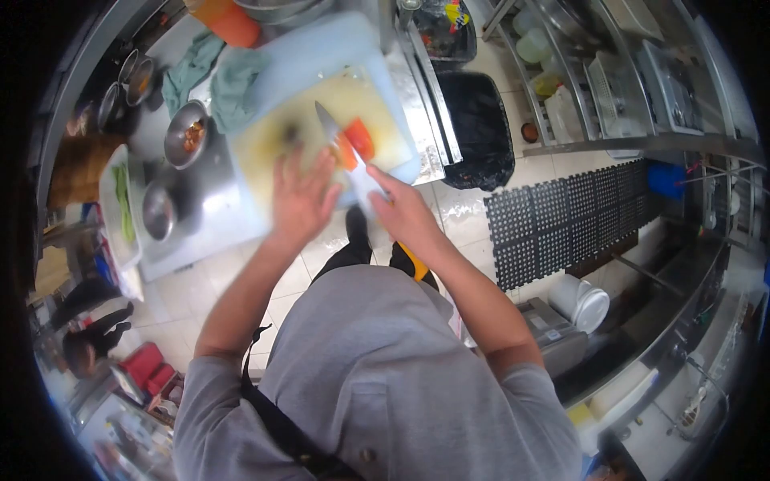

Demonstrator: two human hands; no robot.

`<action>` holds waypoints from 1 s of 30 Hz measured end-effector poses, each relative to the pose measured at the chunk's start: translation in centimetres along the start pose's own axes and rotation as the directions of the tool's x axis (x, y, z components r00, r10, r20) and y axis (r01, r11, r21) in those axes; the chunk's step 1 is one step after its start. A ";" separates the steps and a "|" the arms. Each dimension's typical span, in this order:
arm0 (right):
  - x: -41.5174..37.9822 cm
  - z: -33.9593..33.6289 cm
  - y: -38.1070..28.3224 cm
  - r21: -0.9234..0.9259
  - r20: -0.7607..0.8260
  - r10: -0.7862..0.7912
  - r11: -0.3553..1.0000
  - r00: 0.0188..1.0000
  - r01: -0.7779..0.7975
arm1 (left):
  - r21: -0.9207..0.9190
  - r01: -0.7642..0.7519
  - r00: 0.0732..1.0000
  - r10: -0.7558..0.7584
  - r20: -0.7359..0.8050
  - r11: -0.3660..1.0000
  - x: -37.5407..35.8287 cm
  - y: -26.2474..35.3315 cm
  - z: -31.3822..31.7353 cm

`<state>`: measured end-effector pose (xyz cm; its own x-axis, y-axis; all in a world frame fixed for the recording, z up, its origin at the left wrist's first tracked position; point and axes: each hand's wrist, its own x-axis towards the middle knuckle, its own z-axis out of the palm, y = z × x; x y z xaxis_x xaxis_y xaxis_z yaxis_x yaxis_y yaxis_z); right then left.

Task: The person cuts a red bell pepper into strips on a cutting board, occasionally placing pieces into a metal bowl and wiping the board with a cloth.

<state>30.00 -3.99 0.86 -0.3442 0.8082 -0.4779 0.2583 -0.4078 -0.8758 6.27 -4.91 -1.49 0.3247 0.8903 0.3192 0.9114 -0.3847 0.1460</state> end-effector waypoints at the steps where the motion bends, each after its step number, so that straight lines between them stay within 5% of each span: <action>1: 0.4 0.2 -0.2 0.001 0.000 -0.002 1.000 1.000 0.002 | 0.002 -0.001 1.000 0.001 -0.001 1.000 0.0 0.0 0.0; 13: 0.3 0.1 1.2 0.016 0.009 0.032 0.999 0.999 -0.032 | -0.114 -0.087 0.996 0.088 0.007 0.990 2.9 -1.6 -0.3; 15: 0.5 0.1 0.6 -0.019 0.010 0.045 0.999 0.999 -0.045 | -0.288 -0.043 0.973 0.106 0.206 0.957 6.1 -2.2 -1.5; 18: 0.3 0.1 0.2 -0.013 0.010 0.066 0.998 0.998 -0.066 | -0.300 -0.071 0.900 0.191 0.392 0.951 9.0 -3.2 -1.2; 21: -0.2 -0.3 1.1 -0.042 0.040 0.078 0.996 0.996 -0.076 | -0.249 -0.015 0.898 0.123 0.423 0.968 9.2 -3.0 -1.1; 25: -2.7 -0.5 1.6 -0.015 0.104 0.096 0.995 0.990 -0.094 | -0.295 -0.080 0.881 0.206 0.426 0.952 9.5 -3.2 -1.2; 27: -3.8 -1.1 1.3 0.083 0.110 0.121 0.988 0.987 -0.131 | -0.389 0.073 0.914 0.095 0.395 0.918 10.2 -3.4 -0.4; 30: -5.6 -4.0 0.0 0.113 0.007 0.085 0.990 0.996 -0.086 | -0.410 -0.132 0.957 0.224 0.184 0.903 12.5 -3.1 -0.4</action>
<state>35.51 -6.83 3.86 -0.3276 0.7673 -0.5513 0.1835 -0.5207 -0.8338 7.40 7.25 2.46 0.5611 0.8109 0.1663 0.6761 -0.5648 0.4731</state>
